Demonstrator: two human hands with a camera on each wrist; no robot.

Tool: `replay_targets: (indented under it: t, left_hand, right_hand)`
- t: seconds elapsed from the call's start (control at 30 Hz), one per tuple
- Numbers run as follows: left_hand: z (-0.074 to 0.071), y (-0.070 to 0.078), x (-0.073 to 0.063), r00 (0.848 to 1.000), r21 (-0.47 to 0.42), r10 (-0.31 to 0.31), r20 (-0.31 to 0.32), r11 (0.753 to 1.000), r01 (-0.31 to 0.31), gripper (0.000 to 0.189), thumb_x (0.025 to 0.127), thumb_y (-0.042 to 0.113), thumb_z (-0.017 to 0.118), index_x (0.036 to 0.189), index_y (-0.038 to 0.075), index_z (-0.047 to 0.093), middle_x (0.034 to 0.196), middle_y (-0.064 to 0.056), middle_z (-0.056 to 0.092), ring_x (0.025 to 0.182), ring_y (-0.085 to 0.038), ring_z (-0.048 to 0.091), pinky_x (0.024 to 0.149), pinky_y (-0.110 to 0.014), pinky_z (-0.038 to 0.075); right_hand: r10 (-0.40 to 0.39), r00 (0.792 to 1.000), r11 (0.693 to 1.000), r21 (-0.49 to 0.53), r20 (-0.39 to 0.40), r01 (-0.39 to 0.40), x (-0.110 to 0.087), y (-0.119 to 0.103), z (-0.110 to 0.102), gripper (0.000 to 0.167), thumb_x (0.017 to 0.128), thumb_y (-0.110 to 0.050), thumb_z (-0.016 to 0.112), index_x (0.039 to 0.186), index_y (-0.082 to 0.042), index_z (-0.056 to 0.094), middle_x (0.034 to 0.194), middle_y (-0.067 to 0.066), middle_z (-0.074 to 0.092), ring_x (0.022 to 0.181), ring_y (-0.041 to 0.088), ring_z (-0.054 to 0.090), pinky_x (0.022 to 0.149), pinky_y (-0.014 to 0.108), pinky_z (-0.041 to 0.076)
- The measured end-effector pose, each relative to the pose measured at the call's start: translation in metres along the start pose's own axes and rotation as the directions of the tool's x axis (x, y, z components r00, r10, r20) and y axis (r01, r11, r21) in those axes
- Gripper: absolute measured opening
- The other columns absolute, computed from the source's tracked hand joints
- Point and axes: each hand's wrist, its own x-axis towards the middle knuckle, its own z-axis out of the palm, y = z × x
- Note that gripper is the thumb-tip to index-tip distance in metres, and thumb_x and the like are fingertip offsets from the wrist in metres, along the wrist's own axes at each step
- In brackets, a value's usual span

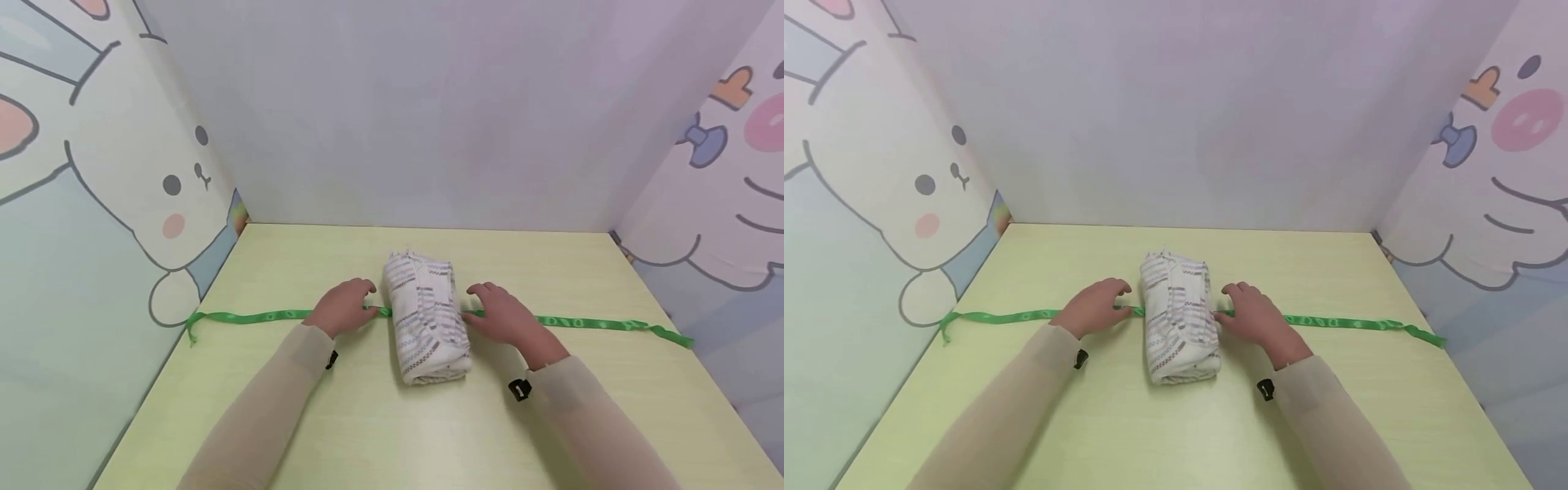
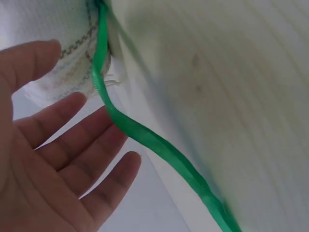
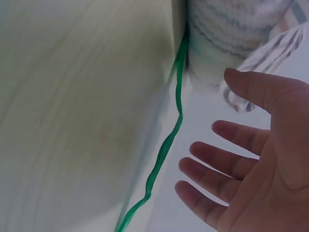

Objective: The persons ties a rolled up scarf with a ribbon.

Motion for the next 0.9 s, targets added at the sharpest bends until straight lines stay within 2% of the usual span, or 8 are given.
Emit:
replay_targets:
  t: [0.1,0.2,0.3,0.4,0.53,0.63,0.77,0.9]
  left_hand:
    - [0.004,-0.003,0.001,0.999,0.005,-0.008,0.038,1.0,0.007,0.048,0.096,0.033,0.072,0.136,0.009,0.061,0.129,-0.007,0.063,0.116,-0.025,0.061,0.099,-0.042,0.05]
    - [0.007,-0.005,0.003,0.998,0.015,-0.011,0.061,1.0,0.01,0.05,0.094,0.033,0.074,0.137,0.01,0.061,0.129,-0.006,0.063,0.118,-0.024,0.061,0.1,-0.042,0.049]
    - [0.009,-0.006,0.004,0.996,0.044,-0.005,0.091,0.999,0.001,0.053,0.094,0.032,0.075,0.139,0.01,0.059,0.13,-0.005,0.061,0.12,-0.024,0.058,0.101,-0.041,0.048]
    - [0.011,-0.007,0.005,0.991,0.077,0.01,0.13,0.997,-0.021,0.052,0.092,0.029,0.076,0.138,0.011,0.058,0.124,-0.002,0.06,0.116,-0.022,0.055,0.1,-0.04,0.047]
    - [0.013,-0.007,0.007,0.988,0.093,0.019,0.154,0.995,-0.034,0.042,0.09,0.024,0.076,0.128,0.013,0.061,0.108,0.002,0.059,0.101,-0.018,0.054,0.092,-0.037,0.048]
    - [0.015,-0.007,0.009,0.986,0.072,0.004,0.166,0.997,-0.016,0.031,0.091,0.022,0.075,0.118,0.015,0.061,0.099,0.004,0.06,0.091,-0.016,0.056,0.085,-0.036,0.049]
    - [0.017,-0.009,0.009,0.983,0.056,-0.008,0.183,0.998,-0.002,0.022,0.094,0.023,0.073,0.111,0.016,0.06,0.092,0.003,0.061,0.084,-0.016,0.057,0.082,-0.038,0.05]
    - [0.018,-0.01,0.009,0.982,0.07,-0.011,0.186,0.998,-0.002,0.012,0.097,0.021,0.067,0.105,0.016,0.06,0.088,0.002,0.061,0.081,-0.017,0.057,0.08,-0.038,0.051]
  right_hand:
    - [0.008,0.999,1.0,0.003,0.051,-0.008,0.004,0.004,0.003,0.057,0.098,-0.033,0.07,0.139,0.002,0.053,0.135,0.025,0.055,0.125,0.044,0.053,0.1,0.058,0.046]
    - [0.01,0.996,1.0,-0.005,0.087,-0.01,0.007,0.008,0.006,0.053,0.097,-0.031,0.073,0.135,0.002,0.056,0.128,0.023,0.056,0.12,0.043,0.055,0.098,0.056,0.048]
    - [-0.01,0.995,1.0,-0.007,0.1,0.011,0.011,0.011,0.01,0.042,0.096,-0.026,0.075,0.126,0.0,0.062,0.118,0.018,0.057,0.112,0.038,0.057,0.094,0.052,0.049]
    - [-0.023,0.993,1.0,0.016,0.115,0.022,0.015,0.013,0.013,0.032,0.095,-0.023,0.076,0.116,-0.002,0.065,0.108,0.012,0.058,0.101,0.031,0.056,0.09,0.048,0.05]
    - [-0.022,0.988,0.997,0.082,0.153,0.01,0.019,0.016,0.015,0.02,0.097,-0.019,0.072,0.107,-0.002,0.067,0.099,0.008,0.059,0.09,0.025,0.054,0.084,0.045,0.049]
    - [-0.024,0.983,0.995,0.104,0.18,0.005,0.02,0.018,0.016,0.015,0.098,-0.018,0.069,0.099,-0.004,0.066,0.093,0.007,0.058,0.085,0.024,0.052,0.079,0.043,0.047]
    - [0.001,0.978,0.992,0.125,0.207,-0.027,0.018,0.019,0.015,0.018,0.1,-0.023,0.066,0.091,-0.009,0.06,0.085,0.006,0.054,0.079,0.023,0.05,0.073,0.04,0.042]
    - [0.024,0.975,0.989,0.136,0.221,-0.056,0.017,0.018,0.014,0.018,0.099,-0.023,0.063,0.09,-0.01,0.054,0.081,0.005,0.052,0.076,0.022,0.049,0.07,0.039,0.04]
